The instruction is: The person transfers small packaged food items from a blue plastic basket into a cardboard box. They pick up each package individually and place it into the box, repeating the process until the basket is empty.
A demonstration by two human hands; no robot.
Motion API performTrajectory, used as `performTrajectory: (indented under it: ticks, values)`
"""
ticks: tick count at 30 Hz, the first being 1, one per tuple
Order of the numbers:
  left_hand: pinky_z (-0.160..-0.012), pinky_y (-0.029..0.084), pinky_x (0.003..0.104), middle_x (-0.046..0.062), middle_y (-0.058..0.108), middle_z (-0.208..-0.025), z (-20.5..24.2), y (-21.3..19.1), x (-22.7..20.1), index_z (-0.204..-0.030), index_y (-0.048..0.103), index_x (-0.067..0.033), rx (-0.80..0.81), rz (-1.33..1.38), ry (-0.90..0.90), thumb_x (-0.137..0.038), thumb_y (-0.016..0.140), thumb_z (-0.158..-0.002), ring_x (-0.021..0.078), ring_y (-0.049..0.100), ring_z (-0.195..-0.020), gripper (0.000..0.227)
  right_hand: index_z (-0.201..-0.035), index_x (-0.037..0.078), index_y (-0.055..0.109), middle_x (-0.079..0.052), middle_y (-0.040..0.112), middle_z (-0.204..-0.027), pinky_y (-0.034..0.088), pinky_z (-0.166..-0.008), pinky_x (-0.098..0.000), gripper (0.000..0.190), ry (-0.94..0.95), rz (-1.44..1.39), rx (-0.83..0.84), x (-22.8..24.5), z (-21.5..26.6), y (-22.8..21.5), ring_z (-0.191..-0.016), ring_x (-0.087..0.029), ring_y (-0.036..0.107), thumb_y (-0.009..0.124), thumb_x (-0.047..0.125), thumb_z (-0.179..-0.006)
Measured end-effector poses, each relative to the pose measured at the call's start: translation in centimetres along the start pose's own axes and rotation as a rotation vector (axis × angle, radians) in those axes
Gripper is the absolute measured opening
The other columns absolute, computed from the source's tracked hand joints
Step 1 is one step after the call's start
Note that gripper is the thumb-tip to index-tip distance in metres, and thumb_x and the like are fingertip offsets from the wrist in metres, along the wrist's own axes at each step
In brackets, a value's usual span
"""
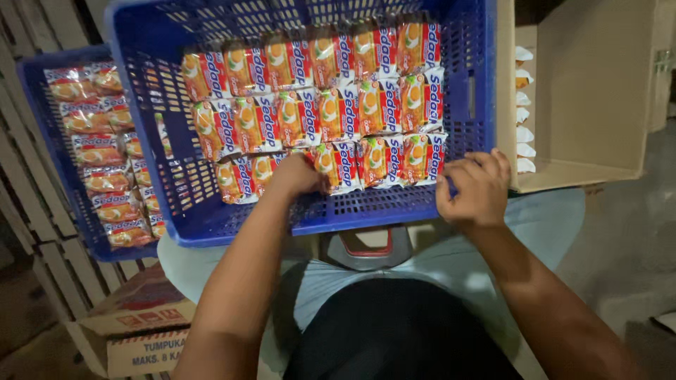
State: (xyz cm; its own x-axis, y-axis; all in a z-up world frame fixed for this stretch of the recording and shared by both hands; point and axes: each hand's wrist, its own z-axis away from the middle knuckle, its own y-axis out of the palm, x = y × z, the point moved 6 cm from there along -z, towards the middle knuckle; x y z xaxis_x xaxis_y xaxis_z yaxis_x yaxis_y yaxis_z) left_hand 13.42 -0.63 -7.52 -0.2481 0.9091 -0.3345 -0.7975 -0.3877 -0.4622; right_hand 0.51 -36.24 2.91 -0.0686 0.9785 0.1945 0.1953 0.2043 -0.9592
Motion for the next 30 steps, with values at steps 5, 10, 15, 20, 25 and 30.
performTrajectory:
  ticks: [5,10,15,20,25,30]
  values:
    - [-0.114,0.054,0.048,0.008,0.081,-0.123,-1.4,0.6,2.3,-0.143,0.067,-0.0294,-0.111,0.138,-0.016,-0.045,0.086,-0.079,0.0311,0.072,-0.13,0.069,-0.092,0.027,0.079,0.006,0.079,-0.103,0.035,-0.127,-0.0526,0.016,-0.005,-0.015,-0.006,-0.5,0.6,0.2,-0.118,-0.024,0.069,0.072,0.042,-0.094]
    - [-0.118,0.051,0.052,0.016,0.079,-0.127,-0.1,2.1,-1.1,-0.158,0.056,-0.0206,0.061,0.15,0.148,-0.034,0.081,-0.081,0.0382,0.068,-0.135,0.082,-0.093,0.025,0.08,0.005,0.079,-0.102,0.035,-0.129,-0.0524,0.01,0.001,-0.035,-0.028,-0.7,0.9,0.1,-0.119,-0.025,0.07,0.077,0.035,-0.093]
    - [-0.114,0.053,0.05,0.012,0.08,-0.118,-1.2,2.6,-0.2,-0.162,0.053,-0.0139,0.102,0.225,0.169,-0.034,0.083,-0.081,0.0356,0.072,-0.129,0.088,-0.092,0.026,0.079,0.006,0.079,-0.101,0.036,-0.129,-0.0512,0.01,-0.03,-0.032,-0.062,-0.6,0.7,0.2,-0.116,-0.024,0.07,0.077,0.036,-0.094]
    - [-0.112,0.054,0.051,0.015,0.082,-0.117,-1.3,2.1,0.1,-0.165,0.051,-0.014,0.099,0.161,0.205,-0.038,0.077,-0.086,0.0379,0.073,-0.126,0.087,-0.09,0.024,0.08,0.003,0.08,-0.098,0.038,-0.126,-0.0509,0.011,-0.039,-0.039,-0.121,0.2,0.3,-0.5,-0.112,-0.025,0.071,0.077,0.034,-0.094]
    - [-0.112,0.052,0.061,0.025,0.074,-0.135,5.2,-1.2,-3.1,-0.15,0.067,-0.0124,-0.113,0.006,0.048,-0.066,0.061,-0.096,0.047,0.067,-0.135,0.076,-0.088,0.021,0.078,0.001,0.079,-0.098,0.04,-0.123,-0.051,0.012,-0.017,-0.02,-0.069,1.0,-0.5,-1.4,-0.114,-0.026,0.071,0.073,0.031,-0.093]
    - [-0.1,0.058,0.061,0.021,0.075,-0.128,10.5,0.1,-3.9,-0.153,0.061,-0.0187,-0.233,-0.267,0.088,-0.054,0.057,-0.103,0.0461,0.074,-0.122,0.062,-0.083,0.02,0.078,-0.002,0.079,-0.094,0.043,-0.119,-0.0536,0.009,0.034,-0.047,-0.105,1.2,-0.9,-1.6,-0.11,-0.028,0.073,0.074,0.029,-0.082]
